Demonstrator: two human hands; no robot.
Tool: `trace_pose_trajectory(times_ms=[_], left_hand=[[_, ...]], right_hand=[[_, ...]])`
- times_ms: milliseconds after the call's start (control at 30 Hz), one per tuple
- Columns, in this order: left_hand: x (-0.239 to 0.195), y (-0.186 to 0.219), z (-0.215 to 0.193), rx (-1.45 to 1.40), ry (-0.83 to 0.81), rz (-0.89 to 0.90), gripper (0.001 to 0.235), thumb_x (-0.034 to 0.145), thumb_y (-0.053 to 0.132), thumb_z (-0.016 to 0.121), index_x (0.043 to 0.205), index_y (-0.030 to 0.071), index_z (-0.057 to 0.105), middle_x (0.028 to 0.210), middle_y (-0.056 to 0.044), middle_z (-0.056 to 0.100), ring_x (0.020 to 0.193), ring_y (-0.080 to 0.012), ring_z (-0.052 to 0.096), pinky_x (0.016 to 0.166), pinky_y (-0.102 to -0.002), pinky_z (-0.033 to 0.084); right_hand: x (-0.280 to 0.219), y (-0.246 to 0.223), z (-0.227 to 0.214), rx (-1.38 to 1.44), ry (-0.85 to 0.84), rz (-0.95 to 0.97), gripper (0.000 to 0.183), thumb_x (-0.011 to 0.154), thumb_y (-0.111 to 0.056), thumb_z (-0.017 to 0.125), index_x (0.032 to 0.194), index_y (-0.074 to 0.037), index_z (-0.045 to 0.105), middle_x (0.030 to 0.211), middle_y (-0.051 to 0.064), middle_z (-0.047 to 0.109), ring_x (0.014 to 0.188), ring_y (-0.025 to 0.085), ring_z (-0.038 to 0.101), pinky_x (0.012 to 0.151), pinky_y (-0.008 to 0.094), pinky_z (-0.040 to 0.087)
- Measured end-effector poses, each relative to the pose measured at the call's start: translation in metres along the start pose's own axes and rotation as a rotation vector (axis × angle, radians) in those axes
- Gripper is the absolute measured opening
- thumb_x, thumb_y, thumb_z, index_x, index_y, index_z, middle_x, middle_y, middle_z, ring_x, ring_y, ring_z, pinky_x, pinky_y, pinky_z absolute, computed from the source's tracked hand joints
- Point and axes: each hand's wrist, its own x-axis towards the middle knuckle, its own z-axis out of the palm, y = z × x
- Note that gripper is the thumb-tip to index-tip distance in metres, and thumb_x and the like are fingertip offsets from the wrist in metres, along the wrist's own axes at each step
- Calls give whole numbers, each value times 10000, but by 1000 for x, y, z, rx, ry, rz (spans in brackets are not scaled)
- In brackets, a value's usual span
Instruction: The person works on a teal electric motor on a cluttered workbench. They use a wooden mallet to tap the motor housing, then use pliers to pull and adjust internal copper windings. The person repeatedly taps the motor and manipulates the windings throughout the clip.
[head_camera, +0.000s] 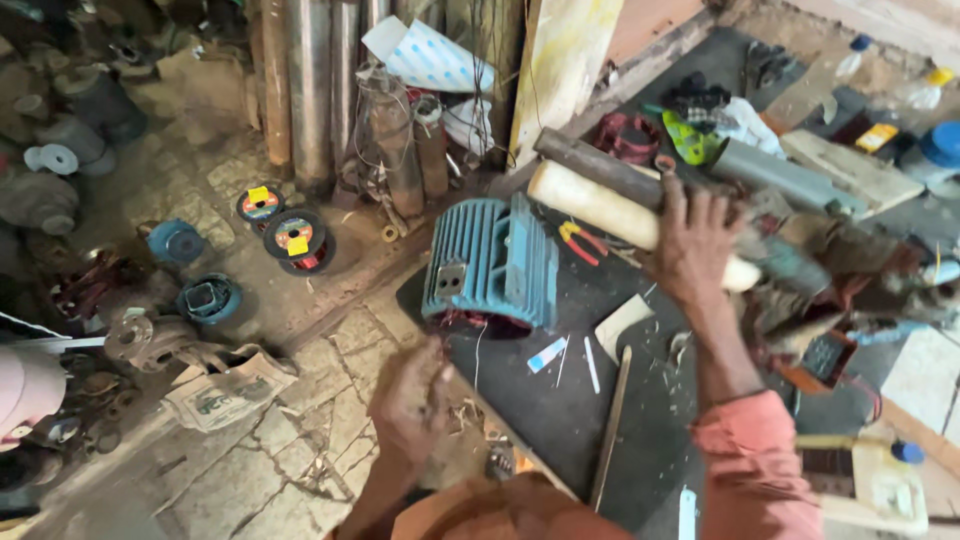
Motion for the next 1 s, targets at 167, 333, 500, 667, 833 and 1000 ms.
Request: trace_pose_trajectory(times_ms=[167, 333, 500, 667, 833, 1000], left_hand=[[58, 3, -60, -506, -177, -256, 729, 947, 526, 621, 1448, -1, 565, 1428, -168, 669, 827, -173, 618, 600, -254, 413], [56, -19, -35, -663, -1318, -31, 1166, 869, 708, 653, 1664, -3, 181, 1606, -265, 373, 1396, -381, 504, 1064, -485, 518], [-9, -50, -20, -673, -1351, 16, 1136, 816, 484, 830, 1645, -20, 238, 1588, -283, 433, 1470, -398, 442, 1202, -459, 384], [-45, -70, -40, -748, -1318, -120, 988, 754, 261, 741, 1600, -5, 307, 1455, -229, 549, 1351, -333, 542, 1157, -399, 421], [-52, -74, -68, -816, -1316, -178, 914, 777, 214, 747, 1587, -1, 383, 1431, -212, 612, 1304, -311, 596, 1142, -400, 464], [-58, -75, -85, -743, -1240, -152, 964, 821, 272, 835, 1595, -13, 338, 1491, -245, 552, 1359, -336, 558, 1129, -412, 441]], right_hand=[[-51, -37, -84, -17, 111, -334, 875, 721, -236, 861, 1510, -202, 485, 1308, 136, 538, 1286, 342, 478, 1139, 583, 310], [-110, -107, -86, -209, 262, -759, 703, 890, -279, 808, 1494, -380, 462, 1266, 54, 543, 1286, 261, 469, 1232, 568, 232], [-163, -168, -72, -106, 118, -731, 810, 798, -314, 743, 1508, -450, 379, 1346, 89, 532, 1325, 254, 469, 1124, 581, 203], [-211, -222, -55, 249, 344, -70, 721, 977, -310, 687, 1587, -335, 303, 1443, 237, 337, 1409, 382, 315, 1183, 562, 299], [-269, -295, -34, 1428, 324, 888, 779, 998, -363, 662, 1586, -64, 248, 1474, 166, 450, 1335, 337, 464, 1085, 465, 423], [-297, -317, -29, 2196, 7, 1334, 580, 1007, -398, 537, 1464, -48, 467, 1290, 166, 616, 1145, 288, 612, 989, 456, 483]])
